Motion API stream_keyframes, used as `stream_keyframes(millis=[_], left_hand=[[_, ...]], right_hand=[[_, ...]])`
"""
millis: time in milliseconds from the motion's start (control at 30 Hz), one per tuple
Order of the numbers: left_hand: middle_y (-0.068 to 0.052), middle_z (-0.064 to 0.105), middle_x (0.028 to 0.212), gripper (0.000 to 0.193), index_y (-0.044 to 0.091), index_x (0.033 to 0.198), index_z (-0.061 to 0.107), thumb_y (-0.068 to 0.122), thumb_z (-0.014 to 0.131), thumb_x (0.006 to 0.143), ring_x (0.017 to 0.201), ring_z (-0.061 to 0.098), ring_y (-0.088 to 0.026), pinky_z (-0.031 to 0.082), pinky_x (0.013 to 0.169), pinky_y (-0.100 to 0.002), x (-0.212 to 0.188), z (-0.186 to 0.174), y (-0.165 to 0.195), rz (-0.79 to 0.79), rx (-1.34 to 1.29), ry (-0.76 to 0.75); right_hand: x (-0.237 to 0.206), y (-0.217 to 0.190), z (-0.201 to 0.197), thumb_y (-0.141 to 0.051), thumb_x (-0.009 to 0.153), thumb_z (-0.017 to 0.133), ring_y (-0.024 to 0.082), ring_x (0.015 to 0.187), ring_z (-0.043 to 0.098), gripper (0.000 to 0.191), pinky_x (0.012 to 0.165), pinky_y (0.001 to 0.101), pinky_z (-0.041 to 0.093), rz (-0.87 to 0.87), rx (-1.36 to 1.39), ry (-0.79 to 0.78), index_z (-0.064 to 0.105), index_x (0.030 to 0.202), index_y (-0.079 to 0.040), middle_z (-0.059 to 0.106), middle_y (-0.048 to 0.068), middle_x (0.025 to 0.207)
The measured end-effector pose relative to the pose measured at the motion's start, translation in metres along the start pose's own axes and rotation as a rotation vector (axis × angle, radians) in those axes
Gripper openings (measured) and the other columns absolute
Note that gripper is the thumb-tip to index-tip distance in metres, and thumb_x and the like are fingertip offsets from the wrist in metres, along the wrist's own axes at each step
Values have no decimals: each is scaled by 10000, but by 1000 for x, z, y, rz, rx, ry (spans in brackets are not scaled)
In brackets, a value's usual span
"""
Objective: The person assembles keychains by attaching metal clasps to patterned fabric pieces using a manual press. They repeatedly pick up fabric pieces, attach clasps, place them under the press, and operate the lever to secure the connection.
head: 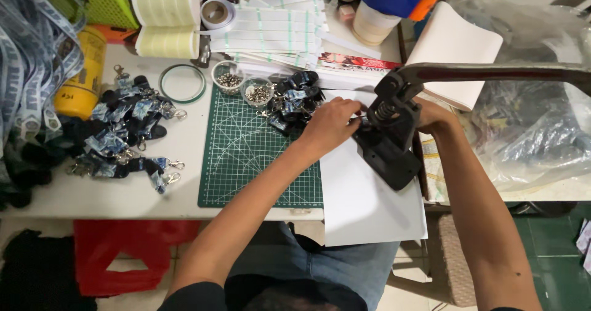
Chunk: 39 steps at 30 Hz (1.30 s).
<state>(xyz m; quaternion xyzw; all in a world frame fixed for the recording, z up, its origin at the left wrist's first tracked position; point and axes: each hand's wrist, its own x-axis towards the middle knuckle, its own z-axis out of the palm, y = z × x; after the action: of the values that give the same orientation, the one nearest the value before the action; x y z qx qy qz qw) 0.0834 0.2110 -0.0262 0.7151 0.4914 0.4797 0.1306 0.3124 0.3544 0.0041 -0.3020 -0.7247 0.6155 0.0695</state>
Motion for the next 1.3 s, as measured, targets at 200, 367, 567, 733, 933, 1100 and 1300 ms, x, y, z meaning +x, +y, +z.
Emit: stream_keyframes(millis=[200,367,567,733,933,1100,1300], left_hand=[[-101,698,985,219,35,954,702,171,782,802,1002,634,-331,551,841,-438,-7,16,4,-43,82,-19],[-132,688,955,252,19,1005,719,114,792,783,994,623,-352,537,872,-454,-14,23,12,-163,16,1],[-151,680,972,279,9,1016,733,95,793,757,966,649,-356,545,870,-445,-16,20,14,-205,-123,38],[-142,682,960,284,34,1001,746,172,831,767,910,669,-344,545,808,-432,-16,23,15,-290,-180,62],[-138,640,1002,237,39,989,752,145,801,783,911,668,-327,559,809,-409,-19,32,18,-311,-146,127],[-122,621,1034,226,39,998,751,147,794,804,930,666,-304,564,814,-394,-20,29,18,-325,-191,103],[-114,617,1059,243,32,1047,737,146,778,837,937,666,-298,558,813,-410,-20,26,21,-351,-202,64]], right_hand=[[4,-3,-3,-129,868,764,114,914,579,197,760,297,520,-118,-83,-1,691,1024,-35,664,2,1005],[6,-15,-1,-166,869,770,108,952,573,248,800,294,513,-155,-74,40,679,1070,-53,653,-9,1043],[9,-36,14,-205,869,768,123,994,589,330,844,308,514,-183,-113,34,675,1147,-52,670,4,1090],[10,-27,2,-236,870,767,136,1029,603,400,880,319,515,-179,-166,-2,671,1211,-51,684,16,1129],[-2,9,0,-252,870,758,153,1040,618,457,898,335,520,-27,-246,27,673,1273,-53,708,32,1148],[-37,-65,-2,-186,983,660,436,920,655,312,808,530,493,533,-601,468,704,1220,12,717,289,1110],[-110,-175,-35,-279,1014,597,365,778,658,347,719,484,515,802,-1163,401,711,1132,27,686,261,930]])
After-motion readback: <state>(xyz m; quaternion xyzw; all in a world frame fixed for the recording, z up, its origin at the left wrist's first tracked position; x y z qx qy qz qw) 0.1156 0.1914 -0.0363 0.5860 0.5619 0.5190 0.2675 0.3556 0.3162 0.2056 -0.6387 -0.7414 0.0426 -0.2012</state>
